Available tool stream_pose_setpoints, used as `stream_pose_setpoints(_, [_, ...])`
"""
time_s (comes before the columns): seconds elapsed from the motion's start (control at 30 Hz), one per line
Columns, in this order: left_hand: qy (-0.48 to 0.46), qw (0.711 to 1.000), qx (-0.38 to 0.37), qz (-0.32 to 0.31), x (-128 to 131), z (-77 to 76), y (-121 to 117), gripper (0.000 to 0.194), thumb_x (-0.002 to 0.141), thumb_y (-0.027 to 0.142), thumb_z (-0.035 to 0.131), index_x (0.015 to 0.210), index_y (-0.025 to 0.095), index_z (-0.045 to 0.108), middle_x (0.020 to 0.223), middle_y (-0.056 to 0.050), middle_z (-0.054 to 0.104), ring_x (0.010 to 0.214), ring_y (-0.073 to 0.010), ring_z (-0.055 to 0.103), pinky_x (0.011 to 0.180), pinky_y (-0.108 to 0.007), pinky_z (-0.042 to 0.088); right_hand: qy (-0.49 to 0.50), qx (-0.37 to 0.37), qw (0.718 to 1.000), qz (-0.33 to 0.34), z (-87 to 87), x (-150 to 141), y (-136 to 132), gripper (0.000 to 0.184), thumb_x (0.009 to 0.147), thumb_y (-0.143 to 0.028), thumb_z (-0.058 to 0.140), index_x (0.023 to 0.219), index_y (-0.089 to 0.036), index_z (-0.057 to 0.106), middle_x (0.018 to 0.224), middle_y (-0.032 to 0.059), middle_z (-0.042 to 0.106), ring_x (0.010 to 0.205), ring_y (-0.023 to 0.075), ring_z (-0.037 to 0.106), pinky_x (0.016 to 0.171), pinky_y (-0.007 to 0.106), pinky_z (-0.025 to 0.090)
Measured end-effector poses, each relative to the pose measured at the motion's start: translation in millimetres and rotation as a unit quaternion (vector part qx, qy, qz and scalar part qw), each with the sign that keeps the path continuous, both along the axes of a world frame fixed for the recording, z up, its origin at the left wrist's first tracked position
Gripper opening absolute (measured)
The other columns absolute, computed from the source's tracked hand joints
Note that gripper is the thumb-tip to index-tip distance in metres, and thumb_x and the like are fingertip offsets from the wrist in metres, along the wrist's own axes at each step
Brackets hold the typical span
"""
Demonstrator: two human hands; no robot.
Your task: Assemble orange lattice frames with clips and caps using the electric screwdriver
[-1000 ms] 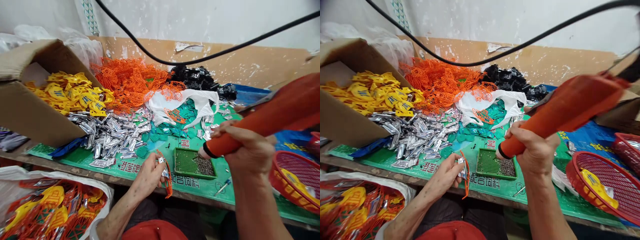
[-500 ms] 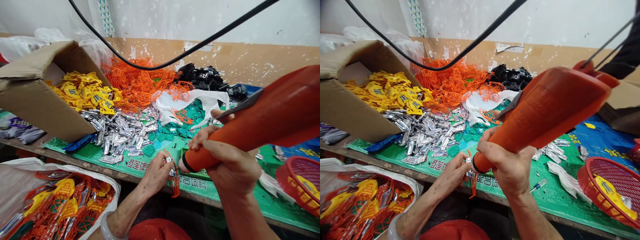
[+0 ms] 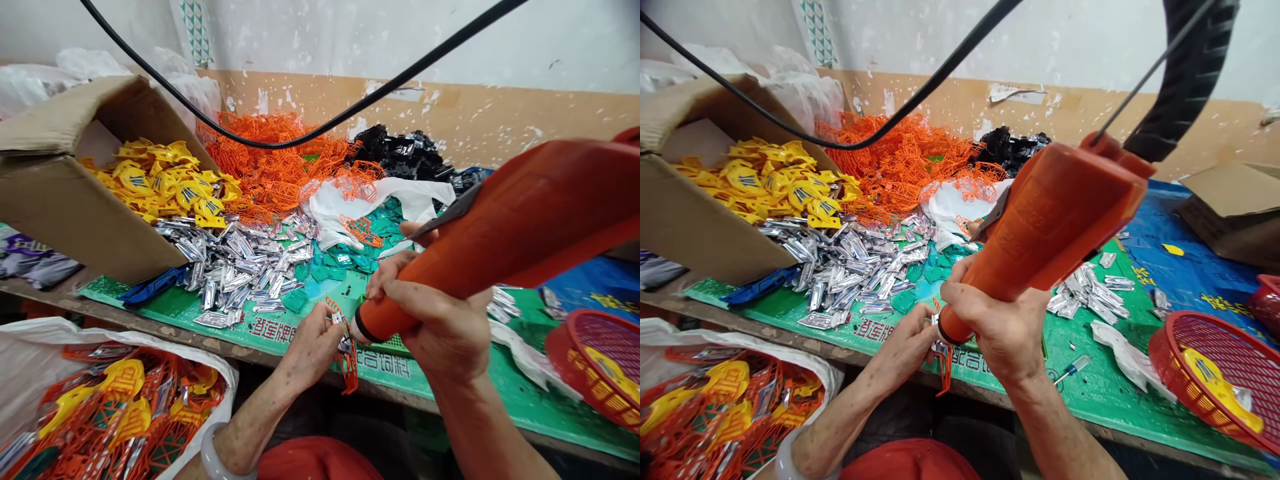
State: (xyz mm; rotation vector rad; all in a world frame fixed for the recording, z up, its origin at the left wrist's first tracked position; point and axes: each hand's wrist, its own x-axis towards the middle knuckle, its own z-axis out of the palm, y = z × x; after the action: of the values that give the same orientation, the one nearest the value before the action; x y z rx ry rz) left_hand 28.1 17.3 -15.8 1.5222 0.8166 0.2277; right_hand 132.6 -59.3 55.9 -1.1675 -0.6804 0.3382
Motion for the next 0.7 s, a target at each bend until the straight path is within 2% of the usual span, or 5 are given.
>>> stream_pose_setpoints(0.47, [-0.024,1.0,0.01,0.007,0,-10.8,0,0.011,0.079,0.031,0.054,0.083,0.021,0.05,0.051,0.007,0.048,0.049,-0.0143,0.046,0.049,-0.024,0.033,0.005,-0.024,1.0,0.012,2.0,-6,4,0.008,0.058,-0.017,0.067,0.056,-0.018,0.06,0.06,-0.0015,0.058,0.051,0.0139,0.056,0.052,0.033,0.05])
stream_pose_setpoints(0.7, [-0.075,0.997,-0.009,0.007,1,-13.2,-3,0.017,0.079,0.035,0.054,0.086,0.02,0.051,0.065,0.005,0.051,0.052,-0.011,0.04,0.049,-0.023,0.033,-0.015,-0.056,0.998,-0.008,-1.4,-12,6,0.013,0.055,-0.016,0.068,0.055,-0.019,0.056,0.06,-0.0022,0.058,0.053,0.0123,0.056,0.053,0.03,0.051])
